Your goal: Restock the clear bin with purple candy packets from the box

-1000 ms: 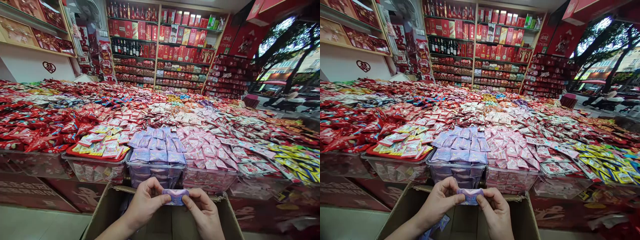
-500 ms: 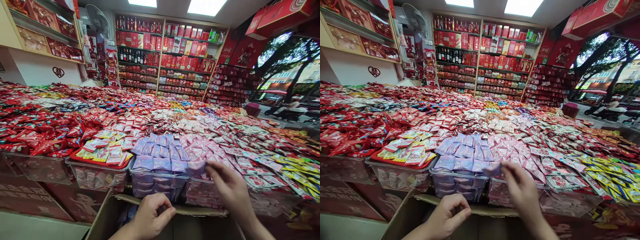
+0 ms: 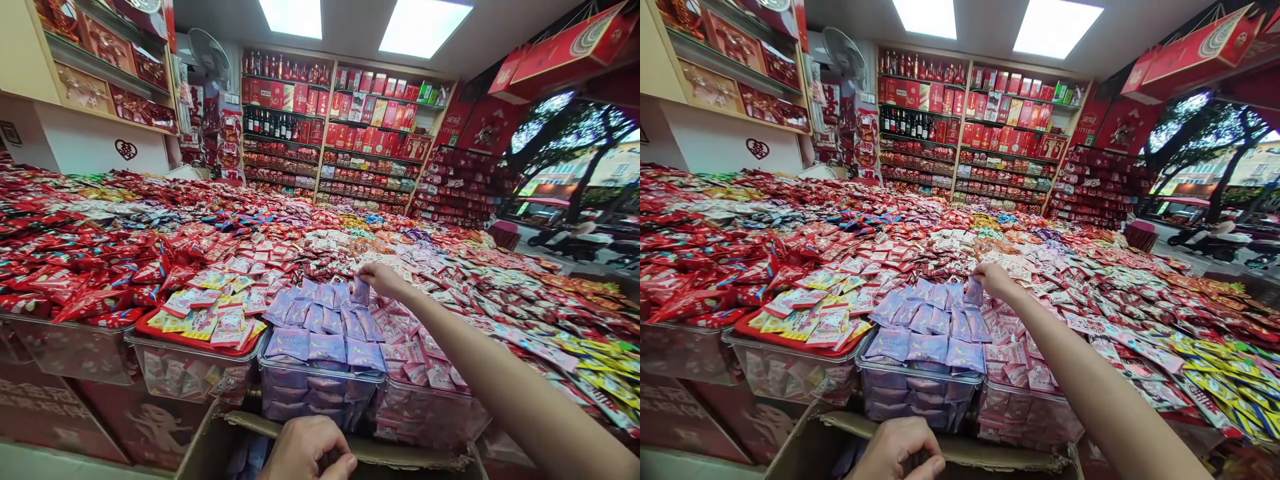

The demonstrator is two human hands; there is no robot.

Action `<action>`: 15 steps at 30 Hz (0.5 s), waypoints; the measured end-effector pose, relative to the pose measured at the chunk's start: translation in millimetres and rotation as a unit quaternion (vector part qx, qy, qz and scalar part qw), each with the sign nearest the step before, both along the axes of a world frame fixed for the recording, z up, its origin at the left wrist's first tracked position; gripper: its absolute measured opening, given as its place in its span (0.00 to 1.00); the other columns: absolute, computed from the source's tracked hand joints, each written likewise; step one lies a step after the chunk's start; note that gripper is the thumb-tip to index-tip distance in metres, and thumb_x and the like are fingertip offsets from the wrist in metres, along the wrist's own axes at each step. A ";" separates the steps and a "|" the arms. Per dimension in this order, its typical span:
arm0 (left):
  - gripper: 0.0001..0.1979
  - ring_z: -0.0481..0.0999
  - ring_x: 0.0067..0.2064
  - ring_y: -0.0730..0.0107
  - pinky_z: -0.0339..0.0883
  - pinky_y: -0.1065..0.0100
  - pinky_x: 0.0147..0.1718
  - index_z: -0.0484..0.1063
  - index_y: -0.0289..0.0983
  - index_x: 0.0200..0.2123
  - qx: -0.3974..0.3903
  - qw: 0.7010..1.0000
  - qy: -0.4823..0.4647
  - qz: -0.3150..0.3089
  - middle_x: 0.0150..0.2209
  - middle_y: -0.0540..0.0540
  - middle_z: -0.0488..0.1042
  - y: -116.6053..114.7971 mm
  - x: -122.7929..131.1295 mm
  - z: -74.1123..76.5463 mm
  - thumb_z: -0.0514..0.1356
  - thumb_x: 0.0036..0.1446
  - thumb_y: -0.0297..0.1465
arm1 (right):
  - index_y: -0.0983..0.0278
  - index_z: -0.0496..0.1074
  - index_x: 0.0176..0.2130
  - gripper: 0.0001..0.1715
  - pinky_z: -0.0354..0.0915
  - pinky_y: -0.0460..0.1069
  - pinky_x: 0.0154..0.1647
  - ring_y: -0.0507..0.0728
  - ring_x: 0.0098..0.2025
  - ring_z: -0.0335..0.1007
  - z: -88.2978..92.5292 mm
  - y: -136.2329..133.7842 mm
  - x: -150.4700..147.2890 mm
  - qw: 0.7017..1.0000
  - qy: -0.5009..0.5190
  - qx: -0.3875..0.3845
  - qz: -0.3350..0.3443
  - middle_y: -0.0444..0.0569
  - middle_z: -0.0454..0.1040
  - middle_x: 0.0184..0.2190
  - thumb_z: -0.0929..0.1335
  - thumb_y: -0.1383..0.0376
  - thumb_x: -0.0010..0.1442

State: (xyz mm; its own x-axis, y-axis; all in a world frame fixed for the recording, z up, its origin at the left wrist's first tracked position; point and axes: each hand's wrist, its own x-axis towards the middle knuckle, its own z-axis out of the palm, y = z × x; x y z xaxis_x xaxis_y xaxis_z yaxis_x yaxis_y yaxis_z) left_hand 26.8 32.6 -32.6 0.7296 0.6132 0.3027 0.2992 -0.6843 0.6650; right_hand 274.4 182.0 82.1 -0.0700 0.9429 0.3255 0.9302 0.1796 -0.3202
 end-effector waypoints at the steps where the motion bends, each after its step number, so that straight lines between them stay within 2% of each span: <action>1: 0.07 0.72 0.26 0.69 0.60 0.74 0.24 0.72 0.35 0.25 0.003 1.000 0.001 0.003 0.22 0.45 0.74 0.3 0.1 0.0 0.56 0.50 0.31 | 0.63 0.74 0.30 0.09 0.59 0.47 0.31 0.54 0.30 0.67 -0.9 0.1 -1.4 1.000 -0.010 -0.012 -0.001 0.47 0.75 0.27 0.64 0.70 0.50; 8: 0.07 0.73 0.26 0.70 0.60 0.74 0.24 0.72 0.35 0.25 0.018 1.000 0.003 0.000 0.23 0.45 0.74 -0.8 0.4 -3.3 0.56 0.50 0.31 | 0.60 0.74 0.32 0.10 0.58 0.49 0.37 0.57 0.36 0.68 -8.5 -1.3 -10.0 0.996 -0.064 -0.063 -0.025 0.47 0.76 0.32 0.63 0.67 0.52; 15: 0.04 0.71 0.24 0.72 0.57 0.75 0.22 0.70 0.35 0.23 0.056 0.998 -0.023 0.018 0.21 0.47 0.73 0.0 3.3 -8.1 0.56 0.46 0.26 | 0.59 0.74 0.34 0.14 0.54 0.61 0.43 0.63 0.43 0.65 -11.6 -8.2 -13.3 0.990 -0.100 -0.062 -0.074 0.51 0.75 0.37 0.60 0.68 0.53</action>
